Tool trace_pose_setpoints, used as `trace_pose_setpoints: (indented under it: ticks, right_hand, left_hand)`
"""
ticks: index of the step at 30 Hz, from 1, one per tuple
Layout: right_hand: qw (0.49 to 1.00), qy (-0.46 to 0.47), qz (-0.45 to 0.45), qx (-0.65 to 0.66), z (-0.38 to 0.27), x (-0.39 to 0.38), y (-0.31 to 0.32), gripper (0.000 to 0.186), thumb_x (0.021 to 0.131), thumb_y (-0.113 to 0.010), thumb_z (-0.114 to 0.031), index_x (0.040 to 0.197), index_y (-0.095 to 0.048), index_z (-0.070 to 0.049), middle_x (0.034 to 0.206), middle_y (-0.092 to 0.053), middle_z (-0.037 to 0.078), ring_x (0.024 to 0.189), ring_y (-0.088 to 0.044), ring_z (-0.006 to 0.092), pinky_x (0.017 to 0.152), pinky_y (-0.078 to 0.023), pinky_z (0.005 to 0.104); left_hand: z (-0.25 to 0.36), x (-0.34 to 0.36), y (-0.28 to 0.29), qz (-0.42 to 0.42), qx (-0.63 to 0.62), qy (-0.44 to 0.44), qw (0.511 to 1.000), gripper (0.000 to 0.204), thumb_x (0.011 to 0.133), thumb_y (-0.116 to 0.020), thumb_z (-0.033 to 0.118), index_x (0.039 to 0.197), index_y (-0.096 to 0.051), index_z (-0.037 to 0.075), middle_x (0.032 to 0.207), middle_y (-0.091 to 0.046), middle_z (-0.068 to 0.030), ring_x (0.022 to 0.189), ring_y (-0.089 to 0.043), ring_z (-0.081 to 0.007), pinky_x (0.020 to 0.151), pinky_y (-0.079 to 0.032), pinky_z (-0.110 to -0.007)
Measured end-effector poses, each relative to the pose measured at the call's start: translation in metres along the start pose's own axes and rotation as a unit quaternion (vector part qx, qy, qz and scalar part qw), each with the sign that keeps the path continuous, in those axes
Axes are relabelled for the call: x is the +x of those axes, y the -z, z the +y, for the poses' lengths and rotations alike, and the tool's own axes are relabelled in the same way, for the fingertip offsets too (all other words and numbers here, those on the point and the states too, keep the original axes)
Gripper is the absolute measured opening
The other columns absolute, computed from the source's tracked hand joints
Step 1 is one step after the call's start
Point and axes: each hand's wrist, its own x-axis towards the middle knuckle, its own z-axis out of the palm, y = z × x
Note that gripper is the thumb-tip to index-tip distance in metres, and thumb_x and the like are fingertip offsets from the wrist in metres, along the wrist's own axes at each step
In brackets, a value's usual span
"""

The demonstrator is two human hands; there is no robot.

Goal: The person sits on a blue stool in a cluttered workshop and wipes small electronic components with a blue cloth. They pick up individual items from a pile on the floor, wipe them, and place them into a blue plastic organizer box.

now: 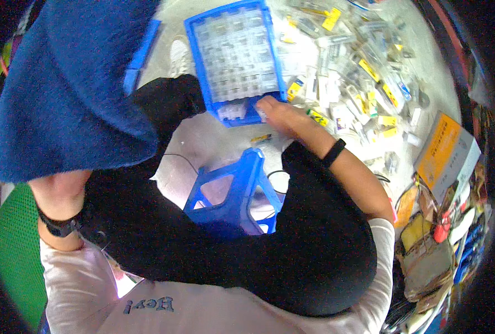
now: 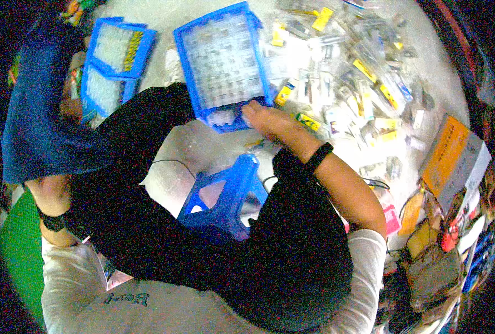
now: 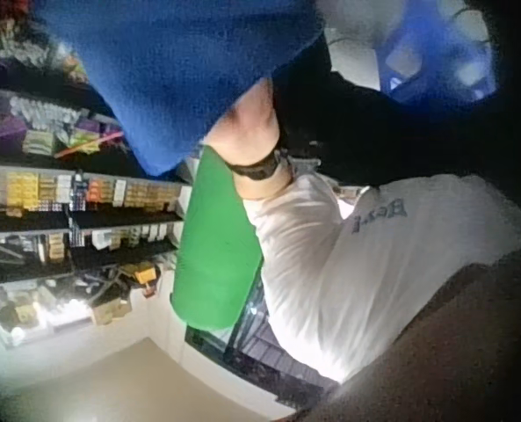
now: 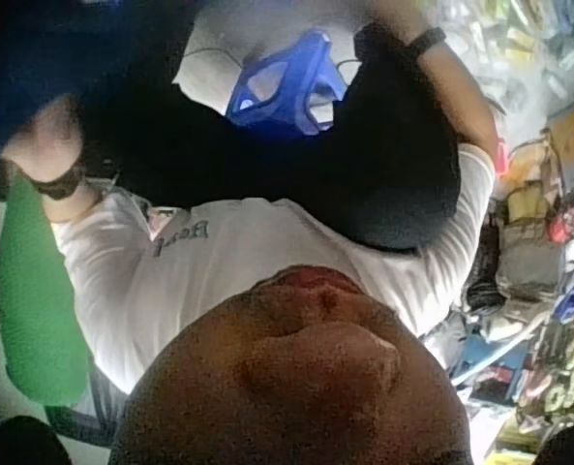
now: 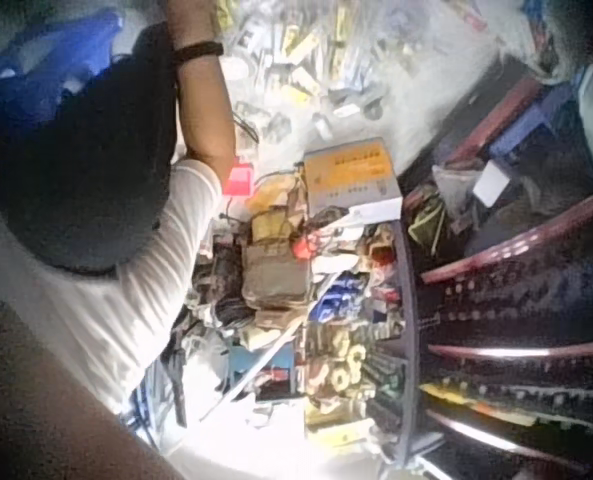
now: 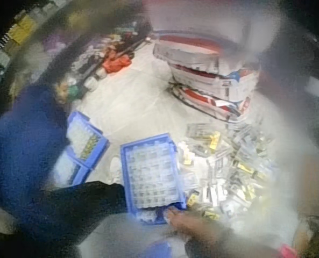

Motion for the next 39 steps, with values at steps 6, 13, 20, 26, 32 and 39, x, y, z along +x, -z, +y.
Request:
trace_pose_setpoints:
  ticks: [6, 13, 20, 26, 32, 39]
  right_hand:
    - [0.987, 0.032, 0.143, 0.072, -0.016, -0.034, 0.037, 0.034, 0.072, -0.064, -0.011, 0.102, -0.051, -0.004, 0.102, -0.055, 0.015, 0.093, -0.055, 0.0336, 0.080, -0.045, 0.0361]
    - [0.889, -0.099, 0.415, 0.169, -0.050, -0.157, 0.102, 0.040, 0.061, -0.077, -0.011, 0.095, -0.056, -0.003, 0.096, -0.059, 0.008, 0.092, -0.054, 0.0177, 0.082, -0.042, 0.0292]
    - [0.661, -0.224, 0.705, 0.126, -0.137, -0.336, 0.104, 0.050, 0.074, -0.066, -0.004, 0.117, -0.042, -0.001, 0.115, -0.047, 0.011, 0.098, -0.050, 0.0208, 0.091, -0.038, 0.0340]
    - [0.535, 0.020, 0.761, 0.367, -0.284, -0.351, 0.067, 0.046, 0.091, -0.035, -0.036, 0.119, -0.040, 0.000, 0.105, -0.052, 0.014, 0.081, -0.055, 0.0169, 0.069, -0.048, 0.0270]
    - [0.527, 0.047, 0.508, 0.680, -0.372, -0.237, 0.043, 0.039, 0.090, -0.037, -0.036, 0.112, -0.043, -0.004, 0.091, -0.054, 0.012, 0.058, -0.055, 0.0168, 0.047, -0.047, 0.0276]
    - [0.633, 0.170, 0.544, 0.525, -0.365, -0.159, 0.119, 0.052, 0.083, -0.053, -0.016, 0.129, -0.031, -0.007, 0.105, -0.048, 0.006, 0.089, -0.050, 0.0126, 0.071, -0.046, 0.0280]
  left_hand:
    - [-0.004, -0.011, 0.003, -0.005, -0.102, 0.018, 0.995, 0.056, 0.082, -0.050, 0.037, 0.123, -0.039, -0.001, 0.127, -0.041, -0.0153, 0.114, -0.042, -0.0272, 0.100, -0.028, -0.042]
    - [-0.016, -0.001, -0.001, -0.094, -0.480, 0.035, 0.872, 0.055, 0.083, -0.049, 0.037, 0.122, -0.040, 0.000, 0.127, -0.041, -0.0149, 0.114, -0.041, -0.0273, 0.101, -0.027, -0.043]
    - [-0.008, 0.034, -0.027, -0.348, -0.758, -0.004, 0.553, 0.054, 0.083, -0.048, 0.037, 0.122, -0.041, 0.000, 0.127, -0.041, -0.0145, 0.115, -0.041, -0.0275, 0.101, -0.026, -0.043]
    - [0.018, 0.013, -0.038, -0.402, -0.726, -0.038, 0.556, 0.043, 0.087, -0.041, 0.028, 0.122, -0.041, 0.002, 0.126, -0.044, -0.0119, 0.114, -0.043, -0.0257, 0.101, -0.028, -0.039]
    - [0.032, -0.072, -0.055, -0.407, -0.722, 0.023, 0.559, 0.041, 0.090, -0.032, 0.024, 0.125, -0.037, 0.003, 0.129, -0.040, -0.0115, 0.117, -0.038, -0.0253, 0.104, -0.023, -0.038]
    - [0.056, -0.081, -0.053, -0.380, -0.716, -0.047, 0.583, 0.039, 0.090, -0.034, 0.024, 0.123, -0.037, 0.005, 0.124, -0.044, -0.0123, 0.114, -0.041, -0.0257, 0.098, -0.033, -0.039]
